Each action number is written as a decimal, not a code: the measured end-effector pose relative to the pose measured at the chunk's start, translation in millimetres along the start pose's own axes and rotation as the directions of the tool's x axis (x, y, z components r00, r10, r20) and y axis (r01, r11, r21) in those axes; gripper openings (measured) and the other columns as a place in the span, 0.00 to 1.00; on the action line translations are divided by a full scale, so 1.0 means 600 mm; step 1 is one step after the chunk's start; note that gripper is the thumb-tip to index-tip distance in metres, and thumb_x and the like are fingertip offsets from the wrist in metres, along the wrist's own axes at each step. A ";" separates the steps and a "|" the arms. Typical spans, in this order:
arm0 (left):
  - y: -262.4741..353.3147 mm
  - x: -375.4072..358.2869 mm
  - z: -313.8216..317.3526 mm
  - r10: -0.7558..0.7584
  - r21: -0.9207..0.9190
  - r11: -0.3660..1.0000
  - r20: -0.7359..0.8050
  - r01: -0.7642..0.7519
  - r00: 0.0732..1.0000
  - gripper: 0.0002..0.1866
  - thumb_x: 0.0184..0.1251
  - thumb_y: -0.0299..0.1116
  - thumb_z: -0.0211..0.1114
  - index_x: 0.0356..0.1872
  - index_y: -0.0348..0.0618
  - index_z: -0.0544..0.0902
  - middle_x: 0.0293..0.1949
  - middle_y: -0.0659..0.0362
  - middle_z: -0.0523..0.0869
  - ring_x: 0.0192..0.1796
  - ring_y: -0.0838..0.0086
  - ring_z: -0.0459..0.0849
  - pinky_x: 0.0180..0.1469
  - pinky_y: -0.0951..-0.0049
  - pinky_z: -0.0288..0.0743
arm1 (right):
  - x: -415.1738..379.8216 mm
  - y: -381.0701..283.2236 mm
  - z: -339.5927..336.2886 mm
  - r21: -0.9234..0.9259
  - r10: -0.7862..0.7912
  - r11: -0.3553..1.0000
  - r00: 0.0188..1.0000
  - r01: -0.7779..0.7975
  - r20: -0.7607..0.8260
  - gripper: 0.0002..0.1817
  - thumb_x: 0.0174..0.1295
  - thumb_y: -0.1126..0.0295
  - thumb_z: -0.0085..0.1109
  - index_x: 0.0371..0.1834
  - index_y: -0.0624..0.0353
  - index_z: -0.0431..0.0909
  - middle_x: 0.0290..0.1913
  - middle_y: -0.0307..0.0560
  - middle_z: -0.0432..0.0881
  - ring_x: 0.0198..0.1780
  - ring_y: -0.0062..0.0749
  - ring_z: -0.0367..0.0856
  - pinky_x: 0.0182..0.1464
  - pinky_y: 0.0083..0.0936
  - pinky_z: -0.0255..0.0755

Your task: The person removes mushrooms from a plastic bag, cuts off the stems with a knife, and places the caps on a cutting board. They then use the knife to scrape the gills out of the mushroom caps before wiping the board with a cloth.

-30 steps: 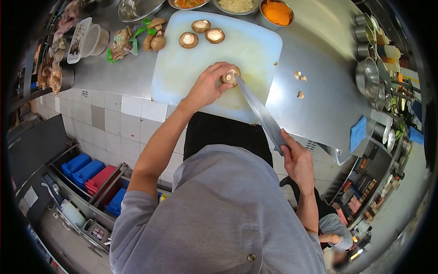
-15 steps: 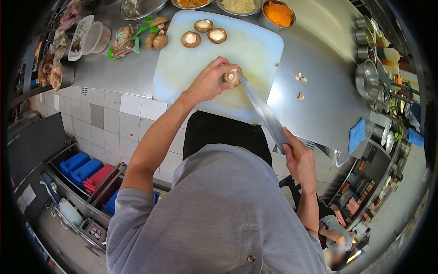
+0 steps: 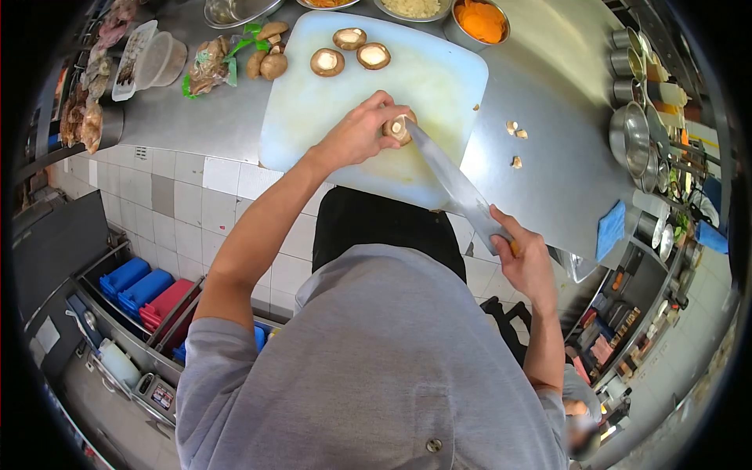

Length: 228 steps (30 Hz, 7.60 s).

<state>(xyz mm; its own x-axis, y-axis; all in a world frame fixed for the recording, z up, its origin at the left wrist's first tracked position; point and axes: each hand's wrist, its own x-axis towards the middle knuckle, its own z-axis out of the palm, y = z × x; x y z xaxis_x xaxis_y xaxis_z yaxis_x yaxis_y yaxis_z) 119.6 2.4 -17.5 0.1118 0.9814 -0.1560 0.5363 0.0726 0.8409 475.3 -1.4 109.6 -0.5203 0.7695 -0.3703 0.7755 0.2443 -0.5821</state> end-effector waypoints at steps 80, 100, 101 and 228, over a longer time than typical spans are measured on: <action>0.007 -0.031 0.018 -0.106 0.024 0.994 -0.071 0.108 0.992 0.35 0.61 0.25 0.79 0.72 0.49 0.81 0.42 0.51 0.81 0.39 0.59 0.84 0.49 0.58 0.81 | -0.025 -0.004 0.022 0.029 0.037 0.999 0.999 -0.037 -0.007 0.27 0.67 0.76 0.69 0.71 0.51 0.82 0.30 0.61 0.84 0.27 0.53 0.82 0.37 0.41 0.75; 0.007 -0.037 0.022 0.090 0.263 0.964 -0.189 -0.038 0.978 0.37 0.57 0.29 0.83 0.71 0.43 0.79 0.58 0.50 0.85 0.55 0.60 0.87 0.59 0.62 0.84 | -0.009 -0.030 0.003 -0.044 -0.036 0.998 0.999 0.036 0.004 0.27 0.66 0.77 0.68 0.70 0.51 0.82 0.37 0.60 0.88 0.31 0.55 0.85 0.39 0.42 0.78; 0.017 -0.036 0.013 0.174 0.336 0.936 -0.191 -0.103 0.966 0.37 0.58 0.29 0.83 0.70 0.44 0.79 0.62 0.50 0.84 0.60 0.58 0.86 0.63 0.61 0.83 | -0.008 -0.036 -0.007 -0.084 -0.037 0.996 0.999 0.037 0.008 0.27 0.66 0.77 0.68 0.70 0.51 0.82 0.38 0.59 0.89 0.32 0.55 0.86 0.39 0.42 0.78; -0.024 0.021 0.048 -0.143 -0.168 0.983 -0.479 0.070 0.866 0.20 0.63 0.25 0.74 0.57 0.41 0.83 0.56 0.49 0.85 0.59 0.50 0.84 0.60 0.56 0.81 | 0.059 0.095 0.077 0.271 0.144 0.957 0.983 -0.108 -0.117 0.17 0.70 0.67 0.70 0.58 0.63 0.83 0.22 0.56 0.78 0.22 0.41 0.73 0.31 0.35 0.70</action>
<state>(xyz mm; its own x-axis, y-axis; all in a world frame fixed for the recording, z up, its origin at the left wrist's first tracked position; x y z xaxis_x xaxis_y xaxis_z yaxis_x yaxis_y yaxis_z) 137.4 8.3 -46.4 -0.3806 0.9247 -0.0074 0.3949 0.1697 0.9029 484.6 12.8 29.8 -0.3582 0.8601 -0.3632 0.7013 -0.0090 -0.7129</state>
